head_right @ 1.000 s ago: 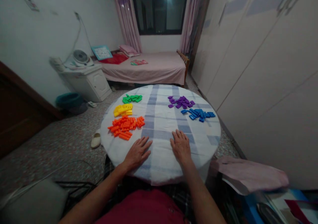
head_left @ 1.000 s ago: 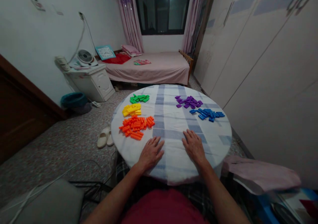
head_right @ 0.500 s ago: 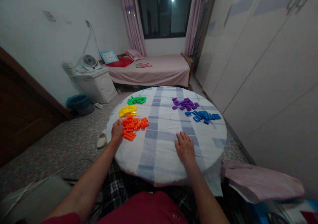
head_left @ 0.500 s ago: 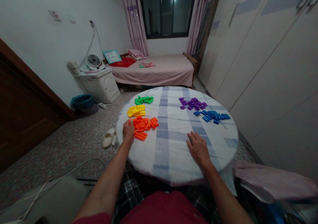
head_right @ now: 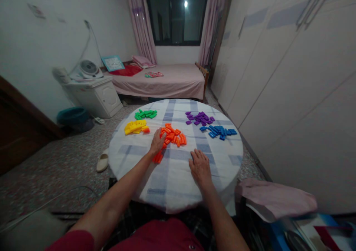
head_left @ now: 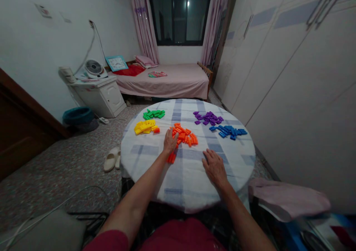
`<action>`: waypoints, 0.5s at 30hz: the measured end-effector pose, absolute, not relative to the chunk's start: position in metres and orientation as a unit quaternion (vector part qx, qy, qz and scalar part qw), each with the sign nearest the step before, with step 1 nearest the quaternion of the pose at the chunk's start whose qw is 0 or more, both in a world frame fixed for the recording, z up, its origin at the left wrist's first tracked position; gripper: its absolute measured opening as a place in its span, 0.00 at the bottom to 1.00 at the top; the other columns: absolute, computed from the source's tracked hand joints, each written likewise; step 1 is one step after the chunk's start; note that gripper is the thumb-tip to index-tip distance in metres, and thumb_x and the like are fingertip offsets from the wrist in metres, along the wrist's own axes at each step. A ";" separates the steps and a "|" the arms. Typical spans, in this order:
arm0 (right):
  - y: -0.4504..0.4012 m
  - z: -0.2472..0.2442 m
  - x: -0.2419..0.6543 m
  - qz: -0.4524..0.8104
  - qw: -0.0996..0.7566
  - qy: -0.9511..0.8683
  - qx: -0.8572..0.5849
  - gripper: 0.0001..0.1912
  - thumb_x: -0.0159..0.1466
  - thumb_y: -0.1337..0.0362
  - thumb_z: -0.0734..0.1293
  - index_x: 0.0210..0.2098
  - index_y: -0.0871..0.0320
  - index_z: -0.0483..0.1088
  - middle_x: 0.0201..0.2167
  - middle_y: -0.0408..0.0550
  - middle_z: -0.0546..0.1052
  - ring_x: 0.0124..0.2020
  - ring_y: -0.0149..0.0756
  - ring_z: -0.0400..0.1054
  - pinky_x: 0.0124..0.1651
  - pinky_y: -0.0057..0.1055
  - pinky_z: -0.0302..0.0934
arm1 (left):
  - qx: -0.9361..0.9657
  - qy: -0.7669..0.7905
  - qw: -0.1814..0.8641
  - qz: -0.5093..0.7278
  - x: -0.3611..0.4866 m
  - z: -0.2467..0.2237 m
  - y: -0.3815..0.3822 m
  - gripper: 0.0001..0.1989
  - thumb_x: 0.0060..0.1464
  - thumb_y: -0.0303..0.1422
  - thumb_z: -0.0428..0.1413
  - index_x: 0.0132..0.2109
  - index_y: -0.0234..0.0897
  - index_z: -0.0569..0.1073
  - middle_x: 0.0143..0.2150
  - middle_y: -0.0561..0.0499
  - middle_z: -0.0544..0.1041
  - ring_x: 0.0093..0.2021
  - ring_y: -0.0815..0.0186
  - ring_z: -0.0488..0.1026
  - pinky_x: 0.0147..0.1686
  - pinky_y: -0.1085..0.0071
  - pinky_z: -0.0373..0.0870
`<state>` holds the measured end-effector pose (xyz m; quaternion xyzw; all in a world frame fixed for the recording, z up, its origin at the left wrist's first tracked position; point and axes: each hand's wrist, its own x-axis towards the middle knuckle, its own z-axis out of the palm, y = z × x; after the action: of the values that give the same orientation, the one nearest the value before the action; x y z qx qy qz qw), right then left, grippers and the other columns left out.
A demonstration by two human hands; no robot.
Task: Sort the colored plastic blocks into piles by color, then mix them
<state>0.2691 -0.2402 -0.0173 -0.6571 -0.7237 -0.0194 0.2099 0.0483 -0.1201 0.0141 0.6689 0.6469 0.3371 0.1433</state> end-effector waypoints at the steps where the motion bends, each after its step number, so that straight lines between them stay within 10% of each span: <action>1: -0.241 -0.018 0.268 -0.016 0.212 -0.723 -0.657 0.21 0.67 0.62 0.57 0.57 0.59 0.66 0.61 0.53 0.67 0.63 0.44 0.56 0.63 0.43 0.49 | 0.695 0.621 0.143 0.333 0.047 0.014 -0.127 0.25 0.62 0.36 0.47 0.64 0.37 0.59 0.66 0.38 0.62 0.67 0.56 0.56 0.62 0.56 0.59; 7: -0.232 -0.021 0.281 0.066 0.240 -0.723 -0.644 0.21 0.65 0.62 0.58 0.55 0.58 0.69 0.61 0.53 0.67 0.63 0.45 0.57 0.64 0.45 0.50 | 0.836 0.492 0.107 0.220 0.008 -0.008 -0.174 0.41 0.46 0.48 0.62 0.65 0.42 0.60 0.70 0.40 0.52 0.69 0.46 0.48 0.64 0.46 0.51; 15: -0.140 0.011 0.418 -0.011 0.353 -0.544 -0.761 0.25 0.64 0.57 0.55 0.56 0.62 0.67 0.56 0.61 0.69 0.59 0.46 0.59 0.60 0.45 0.54 | 0.824 0.491 0.074 0.274 -0.004 -0.023 -0.177 0.31 0.53 0.41 0.56 0.63 0.47 0.60 0.69 0.43 0.55 0.68 0.52 0.53 0.62 0.49 0.59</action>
<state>0.4176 -0.1397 0.0112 -0.7613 -0.5435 -0.0114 0.3533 -0.0044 -0.1768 -0.0227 0.8238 0.4908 0.2738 0.0736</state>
